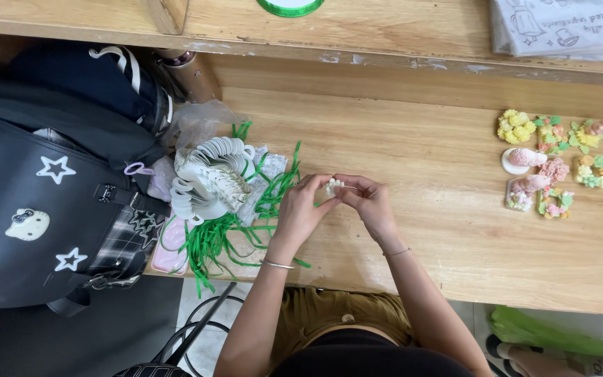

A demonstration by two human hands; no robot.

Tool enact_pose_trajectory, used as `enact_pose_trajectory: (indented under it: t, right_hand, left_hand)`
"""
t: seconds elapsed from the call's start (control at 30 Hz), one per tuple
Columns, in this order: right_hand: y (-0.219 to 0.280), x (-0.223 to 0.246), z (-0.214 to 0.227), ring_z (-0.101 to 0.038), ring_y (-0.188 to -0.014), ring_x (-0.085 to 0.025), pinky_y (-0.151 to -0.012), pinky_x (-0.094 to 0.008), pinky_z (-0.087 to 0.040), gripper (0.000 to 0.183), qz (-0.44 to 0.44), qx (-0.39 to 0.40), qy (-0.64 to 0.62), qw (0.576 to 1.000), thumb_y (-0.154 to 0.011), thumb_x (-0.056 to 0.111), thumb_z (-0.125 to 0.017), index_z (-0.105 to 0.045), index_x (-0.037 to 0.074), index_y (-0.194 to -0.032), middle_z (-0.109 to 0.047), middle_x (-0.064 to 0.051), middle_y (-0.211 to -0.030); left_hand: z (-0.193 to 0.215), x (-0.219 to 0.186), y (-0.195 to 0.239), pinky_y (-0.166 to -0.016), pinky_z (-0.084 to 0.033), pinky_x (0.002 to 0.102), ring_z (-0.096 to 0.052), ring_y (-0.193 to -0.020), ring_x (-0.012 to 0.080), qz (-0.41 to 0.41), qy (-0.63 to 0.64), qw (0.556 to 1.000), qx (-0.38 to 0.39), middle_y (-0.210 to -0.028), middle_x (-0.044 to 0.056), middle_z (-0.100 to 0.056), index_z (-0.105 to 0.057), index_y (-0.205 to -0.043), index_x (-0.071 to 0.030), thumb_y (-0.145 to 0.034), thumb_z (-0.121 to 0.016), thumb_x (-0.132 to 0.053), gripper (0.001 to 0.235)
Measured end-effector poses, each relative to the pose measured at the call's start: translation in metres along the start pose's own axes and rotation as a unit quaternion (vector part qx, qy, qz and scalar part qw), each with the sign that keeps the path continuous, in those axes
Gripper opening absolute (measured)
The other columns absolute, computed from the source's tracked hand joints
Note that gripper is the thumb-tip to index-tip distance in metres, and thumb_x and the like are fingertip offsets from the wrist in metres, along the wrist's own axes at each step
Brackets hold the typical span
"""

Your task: Organize and display decorative candles on studio shelves.

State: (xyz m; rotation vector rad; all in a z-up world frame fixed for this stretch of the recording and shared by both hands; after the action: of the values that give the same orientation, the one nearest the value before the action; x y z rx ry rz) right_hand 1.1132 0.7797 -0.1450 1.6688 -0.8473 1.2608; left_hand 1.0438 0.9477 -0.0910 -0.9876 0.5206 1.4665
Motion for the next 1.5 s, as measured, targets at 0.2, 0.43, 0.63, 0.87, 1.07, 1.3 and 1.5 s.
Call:
enact_pose_trajectory:
  t: [0.2,0.43,0.63,0.87,1.07,1.3,1.5]
  right_hand:
    - [0.004,0.011,-0.005,-0.072,-0.096,-0.012,-0.086,-0.027,-0.063,0.027,-0.015,-0.013,-0.029,0.999,-0.097,0.005,-0.065,-0.071,-0.005,-0.122,-0.076,-0.010,-0.111]
    - [0.003,0.007,-0.006,-0.071,-0.095,-0.013,-0.085,-0.027,-0.062,0.027,-0.014,-0.009,-0.033,0.999,-0.097,0.003,-0.067,-0.071,-0.005,-0.122,-0.077,-0.012,-0.109]
    - [0.003,0.011,-0.008,-0.072,-0.096,-0.013,-0.086,-0.027,-0.061,0.028,-0.017,-0.006,-0.040,0.999,-0.095,0.004,-0.068,-0.071,-0.005,-0.121,-0.077,-0.012,-0.111]
    - [0.003,0.009,-0.008,-0.071,-0.095,-0.013,-0.086,-0.026,-0.061,0.027,-0.028,-0.011,-0.052,0.998,-0.097,0.007,-0.067,-0.071,-0.004,-0.121,-0.077,-0.011,-0.110]
    - [0.003,0.007,-0.006,-0.070,-0.099,-0.013,-0.086,-0.027,-0.060,0.029,-0.039,-0.006,-0.110,0.993,-0.103,0.011,-0.058,-0.069,-0.005,-0.124,-0.074,-0.012,-0.119]
    - [0.004,0.001,-0.007,-0.067,-0.093,-0.013,-0.089,-0.031,-0.060,0.035,-0.071,0.024,-0.243,0.967,-0.107,0.012,-0.053,-0.062,-0.008,-0.135,-0.070,-0.014,-0.120]
    - [0.012,0.019,-0.018,-0.069,-0.099,-0.016,-0.092,-0.032,-0.059,0.038,-0.090,0.036,-0.294,0.951,-0.105,0.012,-0.052,-0.059,-0.008,-0.136,-0.070,-0.017,-0.122]
  left_hand:
    - [0.000,-0.001,0.001,-0.081,-0.058,0.039,-0.074,-0.099,0.0295,-0.001,0.000,1.000,-0.010,-0.109,0.012,-0.075,-0.066,-0.115,-0.007,-0.080,-0.087,-0.027,0.046]
    - [0.001,-0.002,0.002,-0.078,-0.058,0.039,-0.074,-0.097,0.0284,0.016,-0.016,1.000,-0.009,-0.107,0.010,-0.075,-0.067,-0.114,-0.009,-0.079,-0.087,-0.028,0.045]
    - [0.002,-0.003,0.001,-0.078,-0.058,0.039,-0.074,-0.097,0.0282,0.019,-0.014,1.000,-0.010,-0.108,0.010,-0.075,-0.067,-0.114,-0.009,-0.078,-0.087,-0.028,0.045]
    - [0.002,-0.005,0.002,-0.078,-0.058,0.040,-0.073,-0.098,0.0278,0.029,-0.023,0.999,-0.014,-0.107,0.010,-0.075,-0.067,-0.112,-0.009,-0.080,-0.085,-0.025,0.040]
    - [0.001,-0.006,0.001,-0.077,-0.057,0.040,-0.074,-0.098,0.0262,0.044,-0.024,0.999,-0.020,-0.107,0.009,-0.075,-0.065,-0.107,-0.008,-0.078,-0.085,-0.024,0.038]
    - [0.002,-0.011,0.000,-0.077,-0.057,0.040,-0.074,-0.096,0.0265,0.067,-0.033,0.996,-0.050,-0.103,0.008,-0.075,-0.064,-0.102,-0.008,-0.078,-0.089,-0.031,0.042]
    - [0.008,-0.014,-0.001,-0.078,-0.058,0.040,-0.074,-0.097,0.0272,0.023,-0.019,0.997,-0.071,-0.103,0.009,-0.073,-0.066,-0.102,-0.008,-0.078,-0.088,-0.027,0.038]
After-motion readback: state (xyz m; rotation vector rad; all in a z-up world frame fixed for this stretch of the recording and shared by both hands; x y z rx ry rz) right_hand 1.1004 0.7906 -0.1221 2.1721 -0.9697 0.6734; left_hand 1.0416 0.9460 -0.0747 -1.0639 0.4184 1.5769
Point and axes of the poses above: each hand's wrist, its own y-axis away from the middle knuckle, its own z-axis out of the back of the hand, x = y × z, the point moved 2 cm from there along -y, towards the middle knuckle
